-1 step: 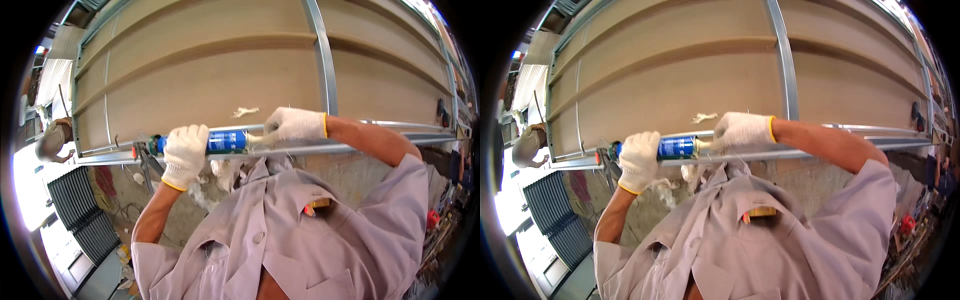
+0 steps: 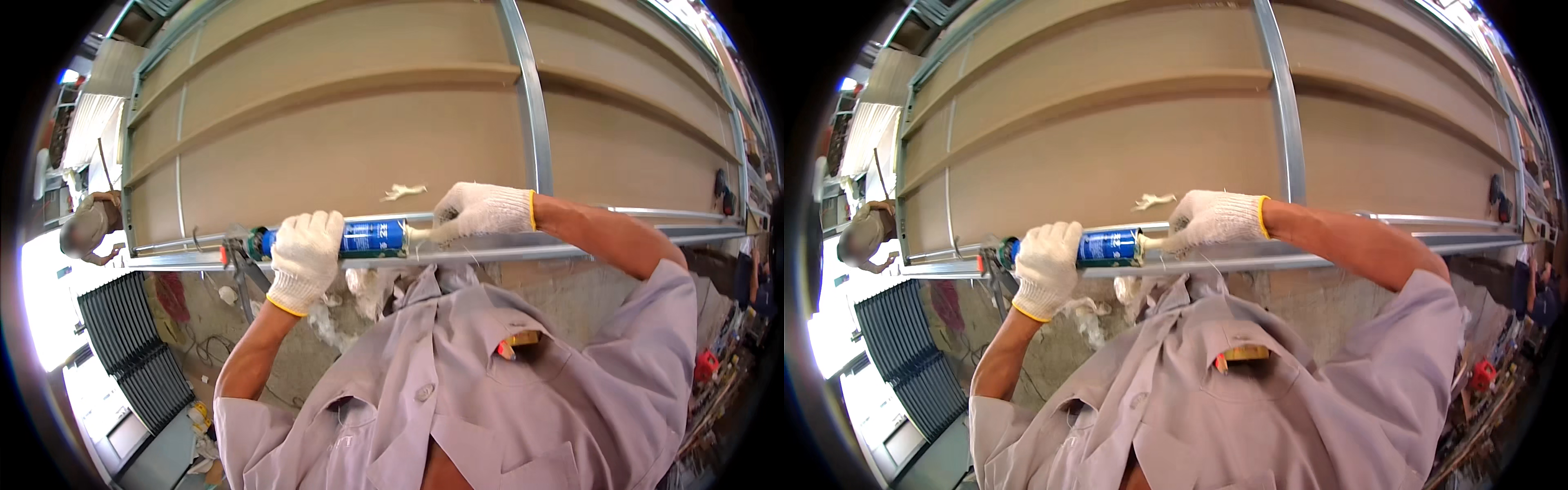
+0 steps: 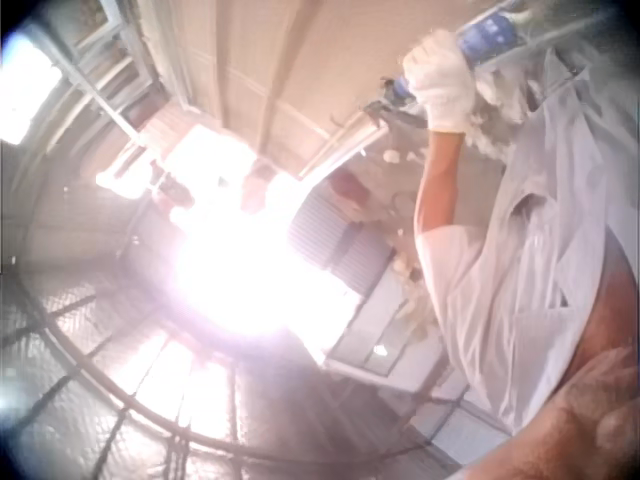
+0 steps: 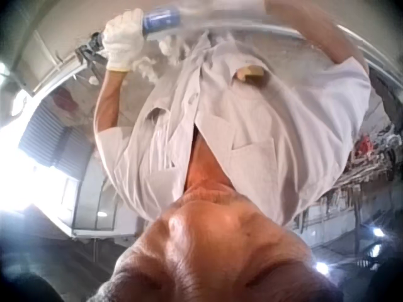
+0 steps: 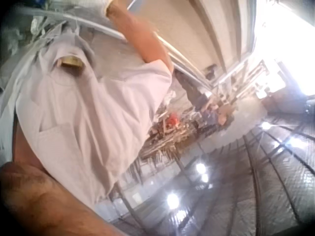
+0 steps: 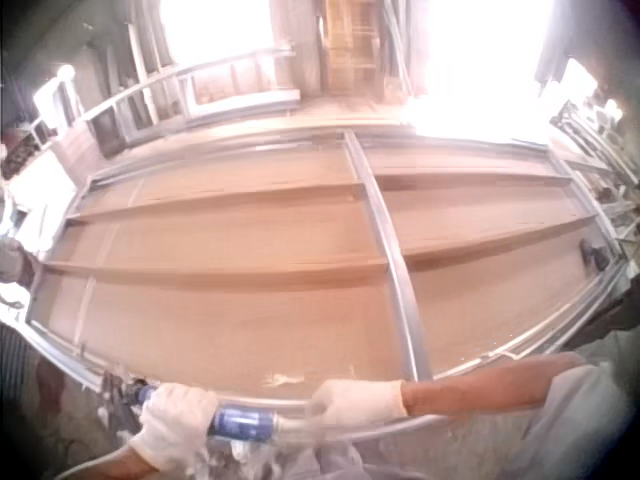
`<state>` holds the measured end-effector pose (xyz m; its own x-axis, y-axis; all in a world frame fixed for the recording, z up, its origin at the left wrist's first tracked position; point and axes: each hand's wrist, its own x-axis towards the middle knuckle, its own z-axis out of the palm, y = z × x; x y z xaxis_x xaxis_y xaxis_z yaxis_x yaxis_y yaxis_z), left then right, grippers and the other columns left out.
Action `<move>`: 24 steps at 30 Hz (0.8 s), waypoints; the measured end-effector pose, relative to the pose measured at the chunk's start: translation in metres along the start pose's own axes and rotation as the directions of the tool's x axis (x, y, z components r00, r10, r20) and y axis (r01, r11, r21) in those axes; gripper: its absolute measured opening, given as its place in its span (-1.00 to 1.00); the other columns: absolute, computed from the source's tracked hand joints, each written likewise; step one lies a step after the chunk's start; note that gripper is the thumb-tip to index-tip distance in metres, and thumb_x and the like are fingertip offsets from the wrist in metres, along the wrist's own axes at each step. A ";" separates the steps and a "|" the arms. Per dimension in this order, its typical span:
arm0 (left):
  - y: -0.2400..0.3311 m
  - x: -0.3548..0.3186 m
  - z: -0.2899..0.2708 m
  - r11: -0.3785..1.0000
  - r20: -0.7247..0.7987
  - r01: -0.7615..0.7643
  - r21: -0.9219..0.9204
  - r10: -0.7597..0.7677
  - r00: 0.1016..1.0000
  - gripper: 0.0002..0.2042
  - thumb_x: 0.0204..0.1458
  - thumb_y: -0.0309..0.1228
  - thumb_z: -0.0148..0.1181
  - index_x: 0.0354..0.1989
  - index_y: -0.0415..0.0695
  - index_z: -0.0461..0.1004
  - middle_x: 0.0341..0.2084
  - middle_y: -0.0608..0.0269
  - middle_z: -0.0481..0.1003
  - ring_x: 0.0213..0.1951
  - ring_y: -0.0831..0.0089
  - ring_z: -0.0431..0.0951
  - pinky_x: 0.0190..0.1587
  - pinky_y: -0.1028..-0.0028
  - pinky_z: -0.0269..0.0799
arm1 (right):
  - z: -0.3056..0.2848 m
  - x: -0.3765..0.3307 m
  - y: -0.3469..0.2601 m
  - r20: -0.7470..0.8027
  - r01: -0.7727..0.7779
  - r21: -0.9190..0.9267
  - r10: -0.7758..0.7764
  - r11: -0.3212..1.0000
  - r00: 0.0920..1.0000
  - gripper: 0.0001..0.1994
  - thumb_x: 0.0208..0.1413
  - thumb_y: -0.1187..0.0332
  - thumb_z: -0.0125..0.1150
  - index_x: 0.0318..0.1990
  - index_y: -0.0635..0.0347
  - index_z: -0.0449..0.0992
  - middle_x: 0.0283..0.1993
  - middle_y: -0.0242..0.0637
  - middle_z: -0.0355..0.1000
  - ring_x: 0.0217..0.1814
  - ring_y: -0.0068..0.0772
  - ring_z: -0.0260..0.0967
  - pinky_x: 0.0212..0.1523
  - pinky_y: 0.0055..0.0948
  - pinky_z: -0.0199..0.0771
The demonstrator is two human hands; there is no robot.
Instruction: The person applies sealant along the joints of a metal window frame using a caulking gun, then wipes excess sealant with a gloved hand. The person also places a piece of insulation material into the frame.
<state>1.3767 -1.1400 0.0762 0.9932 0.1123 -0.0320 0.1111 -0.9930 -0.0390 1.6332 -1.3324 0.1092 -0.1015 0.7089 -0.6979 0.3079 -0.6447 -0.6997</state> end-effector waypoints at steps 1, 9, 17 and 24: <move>-0.004 0.003 -0.006 0.999 0.017 0.041 -0.035 -0.041 0.999 -0.54 -0.30 -0.45 0.49 -0.14 -0.10 0.48 -0.29 0.18 0.53 -0.19 0.12 0.59 -0.08 0.15 0.48 | -0.008 0.002 0.003 -0.025 0.073 -0.072 -0.075 0.995 0.997 -0.40 0.19 -0.14 0.35 -0.02 0.33 0.67 -0.22 -0.12 0.60 -0.12 -0.40 0.51 -0.06 -0.37 0.51; -0.028 0.009 -0.077 0.869 0.092 0.439 -0.231 -0.429 0.898 -0.65 -0.12 -0.34 0.50 -0.14 -0.06 0.57 -0.27 0.04 0.64 -0.18 -0.02 0.68 -0.11 0.07 0.58 | -0.104 -0.005 0.052 -0.275 0.504 0.608 -0.433 0.614 0.858 -0.02 0.31 -0.48 -0.20 0.54 0.22 0.20 0.48 -0.10 0.33 0.52 -0.10 0.27 0.40 0.09 0.32; -0.040 -0.058 -0.072 0.461 0.127 0.679 -0.571 -0.768 0.628 -0.63 -0.06 -0.28 0.47 -0.11 -0.22 0.61 -0.39 0.10 0.66 -0.33 0.33 0.68 -0.14 0.34 0.56 | -0.045 0.019 0.082 -0.249 0.325 0.937 -0.410 0.126 0.877 -0.09 0.42 -0.37 -0.32 0.46 0.39 0.27 0.38 0.05 0.42 0.28 0.08 0.51 0.26 0.15 0.52; -0.026 -0.102 -0.053 0.255 0.199 0.731 -0.633 -0.859 0.472 -0.70 -0.02 -0.31 0.47 -0.19 -0.22 0.62 -0.42 0.27 0.64 -0.38 0.53 0.61 -0.19 0.43 0.53 | -0.022 0.065 0.093 -0.181 0.228 0.853 -0.144 0.470 0.973 -0.26 0.51 -0.23 -0.27 0.36 0.31 0.43 0.14 -0.14 0.61 -0.31 -0.23 0.67 -0.11 -0.31 0.74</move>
<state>1.2745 -1.1274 0.1332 0.3664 0.9127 -0.1806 0.7770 -0.1934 0.5990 1.6762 -1.3397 0.0020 0.0277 0.8344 -0.5505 -0.6854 -0.3850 -0.6181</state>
